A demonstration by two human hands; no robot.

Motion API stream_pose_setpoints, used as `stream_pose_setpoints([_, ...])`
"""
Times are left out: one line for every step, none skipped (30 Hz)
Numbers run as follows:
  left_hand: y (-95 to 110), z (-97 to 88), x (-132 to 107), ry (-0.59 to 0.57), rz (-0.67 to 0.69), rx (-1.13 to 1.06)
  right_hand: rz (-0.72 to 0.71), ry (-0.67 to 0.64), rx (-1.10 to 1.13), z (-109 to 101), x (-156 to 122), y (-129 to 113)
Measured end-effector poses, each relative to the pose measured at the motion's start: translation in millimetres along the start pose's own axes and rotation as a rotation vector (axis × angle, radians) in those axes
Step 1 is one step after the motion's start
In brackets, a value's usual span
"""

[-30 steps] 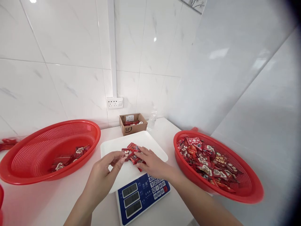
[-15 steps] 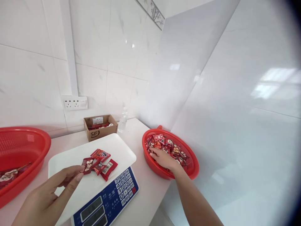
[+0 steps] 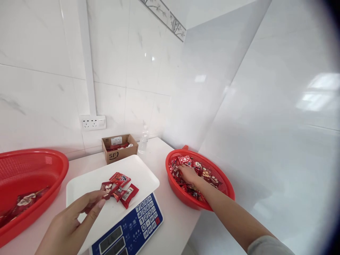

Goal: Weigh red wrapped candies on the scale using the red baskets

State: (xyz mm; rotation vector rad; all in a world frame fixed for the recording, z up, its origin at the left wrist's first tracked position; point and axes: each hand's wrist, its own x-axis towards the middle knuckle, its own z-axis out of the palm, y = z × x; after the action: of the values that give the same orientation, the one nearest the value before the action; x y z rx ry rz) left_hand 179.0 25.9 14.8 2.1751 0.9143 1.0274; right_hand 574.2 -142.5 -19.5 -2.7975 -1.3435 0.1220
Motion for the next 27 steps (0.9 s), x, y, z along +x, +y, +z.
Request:
stream_pose_setpoints([2,-1.1,0,-0.042,-0.005,-0.016,0.003,0.019,0.015,1,0,0])
stream_pose_setpoints([5,-2.4,1,-0.081,-0.01,-0.037,0.005,0.037,0.031,0,-1,1])
stream_pose_setpoints([8,-3.9,1,-0.109,-0.016,-0.054,0.007,0.059,0.049,-3,-3,0])
stream_pose_setpoints([12,-5.4,1,-0.117,-0.02,-0.065,0.009,0.089,0.071,-7,-4,0])
stream_pose_setpoints([15,-6.7,1,-0.12,-0.023,-0.069,0.008,0.128,0.096,-13,-6,-2])
stream_pose_setpoints([18,-7.7,1,-0.118,-0.026,-0.07,0.003,0.18,0.127,-20,-9,-6])
stream_pose_setpoints([20,-8.2,1,-0.116,-0.027,-0.068,-0.012,0.239,0.166,-27,-11,-12])
stream_pose_setpoints([21,-8.2,1,-0.115,-0.023,-0.066,-0.043,0.292,0.212,-33,-14,-19])
stream_pose_setpoints([22,-7.6,0,-0.119,-0.018,-0.064,-0.087,0.334,0.264,-38,-17,-29])
stream_pose_setpoints([22,-6.6,0,-0.127,-0.013,-0.061,-0.138,0.365,0.32,-42,-20,-42])
stream_pose_setpoints([21,-5.3,-1,-0.142,-0.009,-0.058,-0.188,0.384,0.376,-43,-24,-56])
stream_pose_setpoints([21,-3.8,-1,-0.16,-0.008,-0.055,-0.241,0.39,0.43,-41,-26,-71])
stream_pose_setpoints([20,-2.6,-2,-0.181,-0.01,-0.052,-0.292,0.387,0.482,-38,-29,-88])
stream_pose_setpoints([20,-1.6,-2,-0.202,-0.015,-0.049,-0.345,0.374,0.526,-32,-31,-104])
stream_pose_setpoints([20,-1.0,-3,-0.219,-0.019,-0.047,-0.396,0.348,0.565,-25,-32,-120])
stream_pose_setpoints([20,-0.9,-3,-0.231,-0.019,-0.045,-0.447,0.316,0.593,-17,-33,-134])
stream_pose_setpoints([21,-1.1,-4,-0.239,-0.019,-0.042,-0.492,0.283,0.612,-9,-34,-147])
stream_pose_setpoints([22,-1.6,-5,-0.242,-0.017,-0.04,-0.527,0.255,0.623,-3,-36,-156])
stream_pose_setpoints([22,-2.2,-6,-0.244,-0.016,-0.036,-0.553,0.238,0.634,3,-38,-163])
stream_pose_setpoints([23,-2.8,-7,-0.244,-0.016,-0.028,-0.568,0.233,0.645,6,-40,-167])
stream_pose_setpoints([23,-3.2,-9,-0.245,-0.016,-0.016,-0.574,0.237,0.656,9,-44,-167])
stream_pose_setpoints([23,-3.3,-10,-0.248,-0.019,0.001,-0.568,0.255,0.672,10,-50,-166])
stream_pose_setpoints([22,-3.1,-11,-0.254,-0.021,0.022,-0.553,0.288,0.695,12,-56,-162])
stream_pose_setpoints([20,-2.5,-13,-0.261,-0.017,0.046,-0.534,0.33,0.723,14,-64,-157])
stream_pose_setpoints([19,-1.4,-14,-0.267,-0.007,0.072,-0.508,0.387,0.764,18,-73,-152])
stream_pose_setpoints([16,0.2,-14,-0.273,0.008,0.1,-0.493,0.446,0.81,24,-83,-147])
stream_pose_setpoints([14,2.2,-14,-0.277,0.027,0.128,-0.494,0.479,0.849,32,-94,-143])
